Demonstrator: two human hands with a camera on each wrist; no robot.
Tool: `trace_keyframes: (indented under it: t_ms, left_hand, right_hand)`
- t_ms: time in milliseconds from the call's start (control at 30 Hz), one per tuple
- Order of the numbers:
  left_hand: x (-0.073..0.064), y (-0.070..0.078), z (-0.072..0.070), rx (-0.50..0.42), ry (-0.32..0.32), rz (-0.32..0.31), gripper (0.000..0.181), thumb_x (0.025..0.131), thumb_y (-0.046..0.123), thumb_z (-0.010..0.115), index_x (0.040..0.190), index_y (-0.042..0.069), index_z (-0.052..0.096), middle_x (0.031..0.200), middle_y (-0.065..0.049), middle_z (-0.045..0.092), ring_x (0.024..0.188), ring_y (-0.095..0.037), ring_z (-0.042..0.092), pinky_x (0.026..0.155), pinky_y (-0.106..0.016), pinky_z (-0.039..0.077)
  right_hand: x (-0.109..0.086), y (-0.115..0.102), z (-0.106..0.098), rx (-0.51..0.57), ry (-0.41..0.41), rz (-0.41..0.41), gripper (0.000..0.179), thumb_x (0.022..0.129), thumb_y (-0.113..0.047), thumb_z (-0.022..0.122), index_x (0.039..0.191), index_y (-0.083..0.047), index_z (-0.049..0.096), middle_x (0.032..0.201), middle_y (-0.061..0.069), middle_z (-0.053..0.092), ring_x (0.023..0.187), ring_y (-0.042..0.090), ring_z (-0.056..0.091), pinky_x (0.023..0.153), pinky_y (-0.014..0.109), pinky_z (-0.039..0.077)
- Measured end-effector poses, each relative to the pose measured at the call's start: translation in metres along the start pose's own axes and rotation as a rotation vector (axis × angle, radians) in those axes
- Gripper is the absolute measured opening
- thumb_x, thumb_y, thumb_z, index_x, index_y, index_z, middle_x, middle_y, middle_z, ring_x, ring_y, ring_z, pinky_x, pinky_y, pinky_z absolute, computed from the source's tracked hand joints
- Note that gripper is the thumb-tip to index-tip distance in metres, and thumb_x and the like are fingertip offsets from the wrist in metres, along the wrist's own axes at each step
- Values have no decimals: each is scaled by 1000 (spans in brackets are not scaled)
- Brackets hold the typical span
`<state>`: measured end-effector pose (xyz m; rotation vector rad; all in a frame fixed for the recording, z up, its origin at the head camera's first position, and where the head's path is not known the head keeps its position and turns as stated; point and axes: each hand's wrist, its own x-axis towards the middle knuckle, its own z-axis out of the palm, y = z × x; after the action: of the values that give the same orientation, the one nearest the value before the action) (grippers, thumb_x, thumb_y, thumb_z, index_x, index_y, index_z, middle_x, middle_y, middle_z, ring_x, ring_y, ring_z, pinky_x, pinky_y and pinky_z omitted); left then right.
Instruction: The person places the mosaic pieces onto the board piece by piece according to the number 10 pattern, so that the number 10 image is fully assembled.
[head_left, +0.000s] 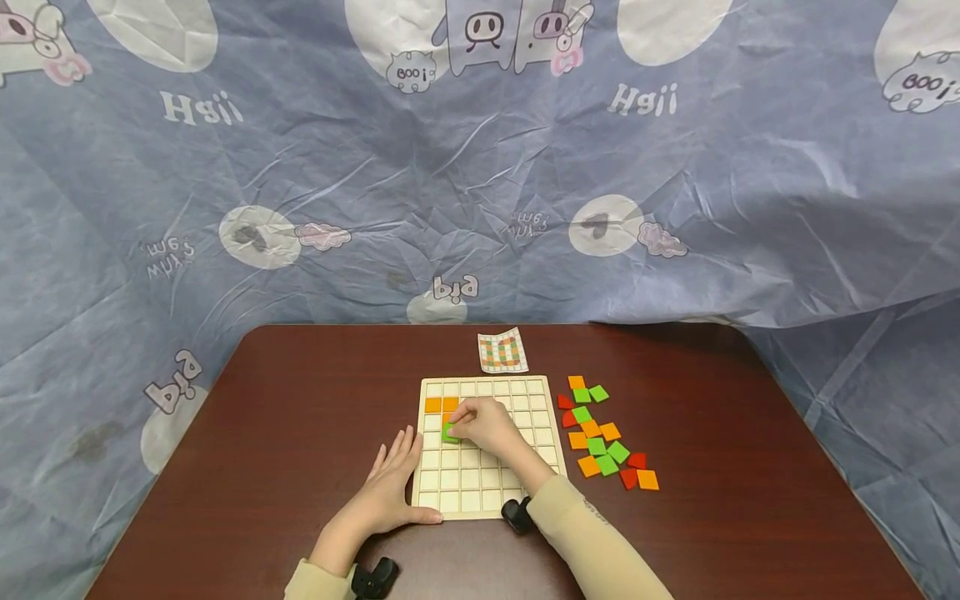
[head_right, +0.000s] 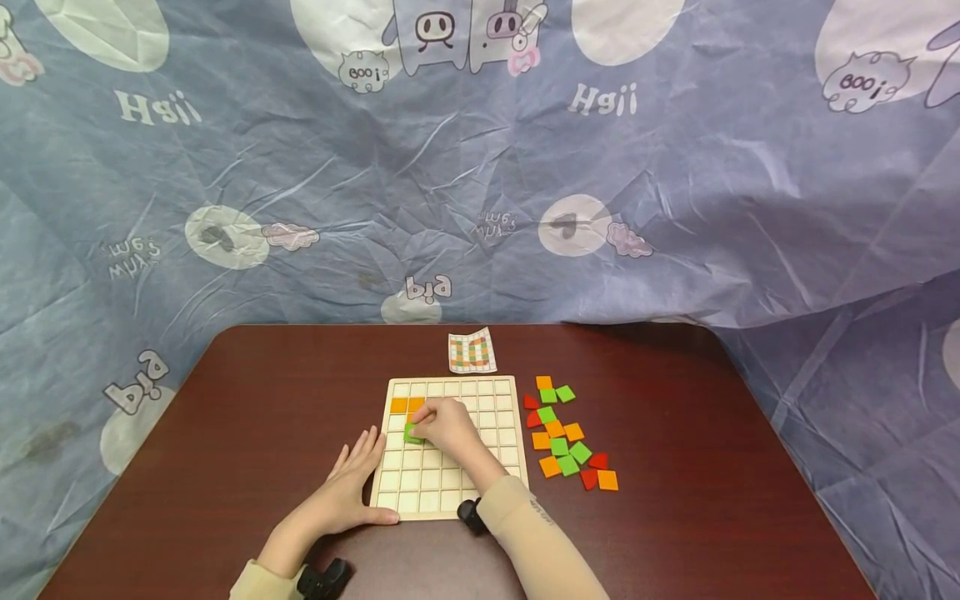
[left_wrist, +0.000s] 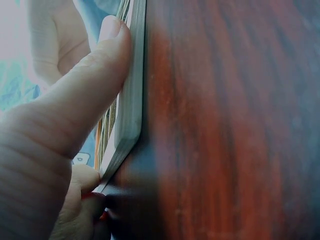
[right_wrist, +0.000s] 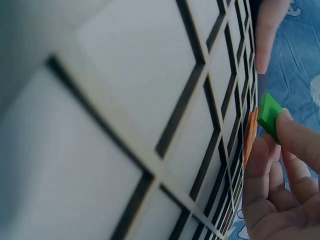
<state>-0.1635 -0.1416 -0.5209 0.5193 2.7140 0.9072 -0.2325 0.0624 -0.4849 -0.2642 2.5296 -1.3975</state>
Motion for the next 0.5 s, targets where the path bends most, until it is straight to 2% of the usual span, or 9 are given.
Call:
trace_keyframes:
  t_ms: [233, 500]
  left_hand:
    - [0, 0, 1, 8, 7, 9, 125, 67, 53, 86, 156, -2, 18, 164, -23, 7, 153, -37, 5, 122, -60, 4]
    - [0, 0, 0, 21, 4, 8, 124, 67, 51, 86, 156, -1, 16, 164, -23, 7, 153, -38, 5, 122, -59, 3]
  right_hand:
    - [2, -1, 6, -136, 6, -14, 6, 83, -10, 78, 85, -8, 72, 73, 0, 67, 62, 10, 56, 59, 24, 46]
    - [1, -5, 10, -247, 37, -55, 7, 81, -8, 80, 80, -8, 73, 77, 1, 62, 65, 9, 53, 59, 20, 46]
